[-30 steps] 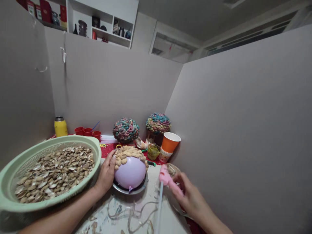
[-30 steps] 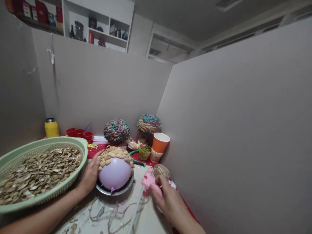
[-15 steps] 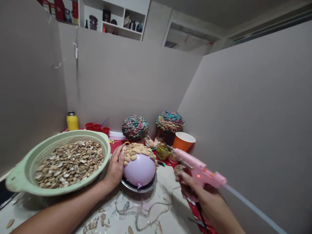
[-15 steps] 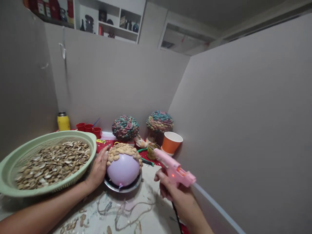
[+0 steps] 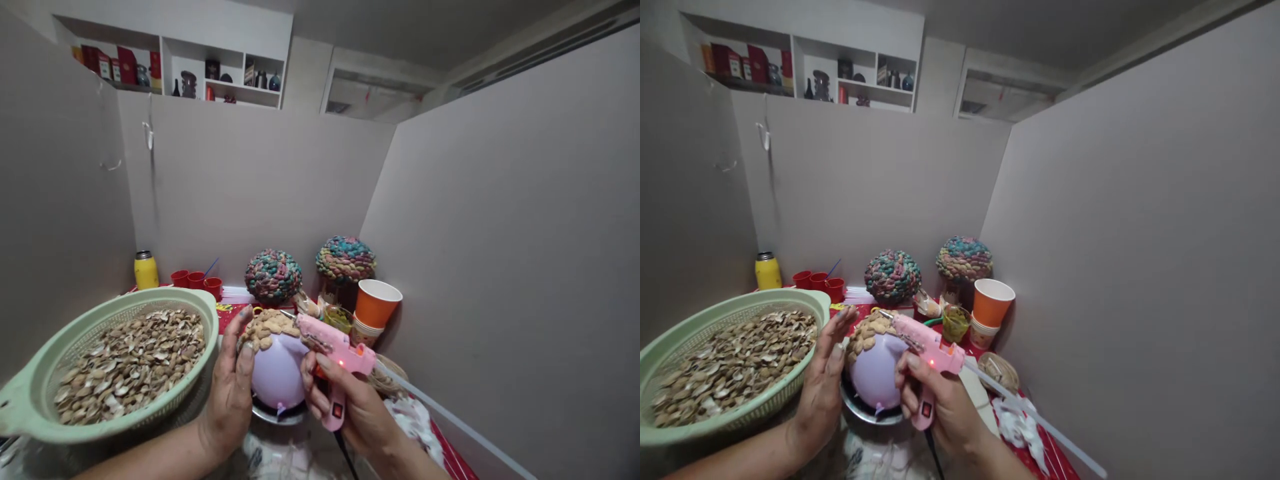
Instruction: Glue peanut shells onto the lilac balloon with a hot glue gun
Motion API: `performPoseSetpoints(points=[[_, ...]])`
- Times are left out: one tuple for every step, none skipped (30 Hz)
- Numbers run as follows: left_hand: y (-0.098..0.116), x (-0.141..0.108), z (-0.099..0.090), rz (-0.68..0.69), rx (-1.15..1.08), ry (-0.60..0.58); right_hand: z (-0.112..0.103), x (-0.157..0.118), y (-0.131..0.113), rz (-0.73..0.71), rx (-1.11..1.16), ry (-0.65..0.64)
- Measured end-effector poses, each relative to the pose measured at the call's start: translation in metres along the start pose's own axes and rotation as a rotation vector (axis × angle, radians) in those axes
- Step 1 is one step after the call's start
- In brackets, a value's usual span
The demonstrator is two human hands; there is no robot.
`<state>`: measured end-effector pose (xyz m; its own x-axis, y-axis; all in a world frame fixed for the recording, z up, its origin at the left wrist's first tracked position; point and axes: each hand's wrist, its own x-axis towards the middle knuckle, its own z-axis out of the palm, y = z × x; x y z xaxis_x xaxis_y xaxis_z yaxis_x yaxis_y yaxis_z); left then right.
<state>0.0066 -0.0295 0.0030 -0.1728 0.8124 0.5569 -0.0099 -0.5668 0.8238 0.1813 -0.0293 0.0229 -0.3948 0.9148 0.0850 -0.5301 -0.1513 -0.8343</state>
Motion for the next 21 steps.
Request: performPoseSetpoints(points=[[0.002,-0.001,0.002,-0.018,-0.037,0.002,-0.002,-0.001,0.003,0.009,0.008,-0.008],[0.004,-0.003,0.004,-0.042,-0.073,0.003,-0.004,-0.001,0.005,0.015,0.015,-0.012],[0.007,-0.004,0.006,-0.07,-0.108,0.002,-0.005,-0.002,0.006,0.022,0.019,-0.017],[0.01,-0.005,0.008,-0.103,-0.141,0.0,-0.005,-0.002,0.007,0.026,0.021,-0.02],[0.013,-0.006,0.009,-0.137,-0.165,-0.002,-0.005,-0.002,0.008,0.027,0.023,-0.021],[0.015,-0.007,0.01,-0.171,-0.179,-0.007,-0.004,-0.002,0.008,0.026,0.023,-0.023],[0.018,-0.008,0.01,-0.196,-0.183,-0.012,-0.003,-0.002,0.009,0.024,0.024,-0.024],[0.019,-0.008,0.01,-0.21,-0.183,-0.017,-0.002,-0.003,0.009,0.022,0.023,-0.026],[0.021,-0.008,0.01,-0.213,-0.177,-0.022,-0.001,-0.003,0.009,0.022,0.023,-0.029],[0.022,-0.009,0.009,-0.204,-0.17,-0.025,0.0,-0.004,0.01,0.023,0.023,-0.031],[0.023,-0.009,0.008,-0.186,-0.16,-0.027,0.001,-0.005,0.01,0.024,0.023,-0.033],[0.024,-0.009,0.007,-0.162,-0.15,-0.029,0.002,-0.006,0.01,0.026,0.022,-0.036],[0.026,-0.008,0.006,-0.133,-0.138,-0.03,0.002,-0.007,0.009,0.026,0.021,-0.037],[0.029,-0.008,0.005,-0.102,-0.124,-0.027,0.003,-0.008,0.009,0.023,0.019,-0.041],[0.033,-0.007,0.004,-0.071,-0.113,-0.02,0.002,-0.01,0.008,0.017,0.016,-0.044],[0.038,-0.005,0.003,-0.046,-0.107,-0.01,0.002,-0.01,0.007,0.008,0.012,-0.048],[0.044,-0.004,0.001,-0.034,-0.111,-0.006,0.001,-0.011,0.006,0.002,0.007,-0.052],[0.051,-0.003,0.0,-0.038,-0.129,-0.009,-0.001,-0.011,0.006,-0.006,0.001,-0.047],[0.059,-0.002,-0.002,-0.065,-0.158,-0.026,-0.002,-0.011,0.005,-0.01,-0.008,-0.047],[0.067,-0.002,-0.003,-0.109,-0.198,-0.053,-0.003,-0.011,0.004,-0.009,-0.017,-0.047],[0.075,-0.003,-0.004,-0.176,-0.244,-0.094,-0.004,-0.011,0.004,-0.005,-0.03,-0.047]])
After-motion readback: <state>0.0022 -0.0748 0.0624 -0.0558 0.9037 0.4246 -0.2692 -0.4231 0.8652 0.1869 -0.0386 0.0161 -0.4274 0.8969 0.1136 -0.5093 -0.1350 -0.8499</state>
